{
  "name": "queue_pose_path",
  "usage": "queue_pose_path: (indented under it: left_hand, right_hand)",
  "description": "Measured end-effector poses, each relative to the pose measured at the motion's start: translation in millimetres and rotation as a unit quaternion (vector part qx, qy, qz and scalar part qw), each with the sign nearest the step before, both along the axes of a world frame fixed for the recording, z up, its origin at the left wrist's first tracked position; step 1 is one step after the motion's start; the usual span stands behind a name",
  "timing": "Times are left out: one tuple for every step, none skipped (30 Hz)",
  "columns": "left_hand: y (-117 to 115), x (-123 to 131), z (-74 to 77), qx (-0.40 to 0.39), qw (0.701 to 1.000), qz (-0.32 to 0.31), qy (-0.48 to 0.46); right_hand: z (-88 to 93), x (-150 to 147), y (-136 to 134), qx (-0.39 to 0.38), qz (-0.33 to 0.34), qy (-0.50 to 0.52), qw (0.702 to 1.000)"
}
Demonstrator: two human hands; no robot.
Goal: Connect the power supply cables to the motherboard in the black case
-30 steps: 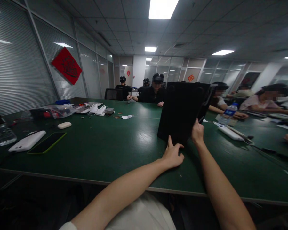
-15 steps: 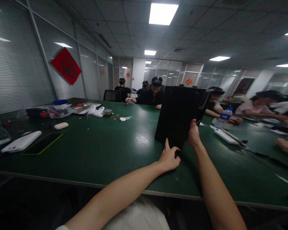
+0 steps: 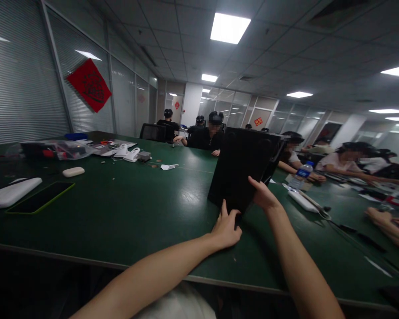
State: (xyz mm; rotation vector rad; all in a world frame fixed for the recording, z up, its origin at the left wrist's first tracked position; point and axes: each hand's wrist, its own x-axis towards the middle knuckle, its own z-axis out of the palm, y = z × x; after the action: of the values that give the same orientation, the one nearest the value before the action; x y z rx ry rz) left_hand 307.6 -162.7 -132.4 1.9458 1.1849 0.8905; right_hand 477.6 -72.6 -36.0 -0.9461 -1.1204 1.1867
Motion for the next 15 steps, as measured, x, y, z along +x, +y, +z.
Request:
queue_pose_path:
  left_hand:
    - [0,2,-0.5,0.000,1.000,0.005,-0.012]
    - [-1,4,-0.5,0.001,1.000,0.012,-0.026]
    - [-2,6,-0.1,0.000,0.999,0.020,-0.039]
    - [-2,8,0.7,-0.003,0.998,0.030,-0.050]
    - [-3,9,2.0,-0.009,0.998,0.041,-0.057]
    - [-3,11,3.6,-0.017,0.997,0.053,-0.060]
    - [-3,11,5.3,-0.027,0.996,0.067,-0.061]
    - [-3,12,6.9,-0.034,0.994,0.082,-0.063]
    - [-2,12,8.3,-0.039,0.992,0.096,-0.066]
    - [-1,12,9.3,-0.041,0.990,0.110,-0.072]
    - [0,12,9.9,-0.040,0.988,0.124,-0.081]
    - [2,12,10.1,-0.036,0.985,0.138,-0.093]
    - [5,12,9.7,-0.031,0.982,0.151,-0.107]
    - [7,13,8.8,-0.025,0.979,0.163,-0.123]
    - [10,14,7.5,-0.019,0.974,0.175,-0.140]
  right_hand:
    - [0.3,-1,0,0.003,0.006,-0.001,1.000]
    - [0.7,-3,0,0.006,0.014,-0.003,1.000]
    - [1.2,-5,0,0.010,0.021,-0.005,1.000]
    - [1.5,-9,0,0.014,0.028,-0.007,0.999]
    - [1.8,-13,1,0.018,0.035,-0.009,0.999]
    - [2.0,-18,2,0.022,0.043,-0.009,0.999]
    - [2.1,-23,2,0.025,0.052,-0.008,0.998]
    - [2.3,-29,3,0.025,0.063,-0.006,0.998]
    - [2.6,-35,4,0.024,0.075,-0.002,0.997]
    - [3.1,-41,4,0.023,0.085,0.004,0.996]
    - [3.8,-48,4,0.023,0.093,0.012,0.995]
    - [4.7,-55,3,0.023,0.099,0.021,0.995]
    - [5.7,-61,3,0.023,0.104,0.030,0.994]
    - [6.9,-68,2,0.024,0.107,0.038,0.993]
    - [8.0,-74,2,0.024,0.111,0.046,0.992]
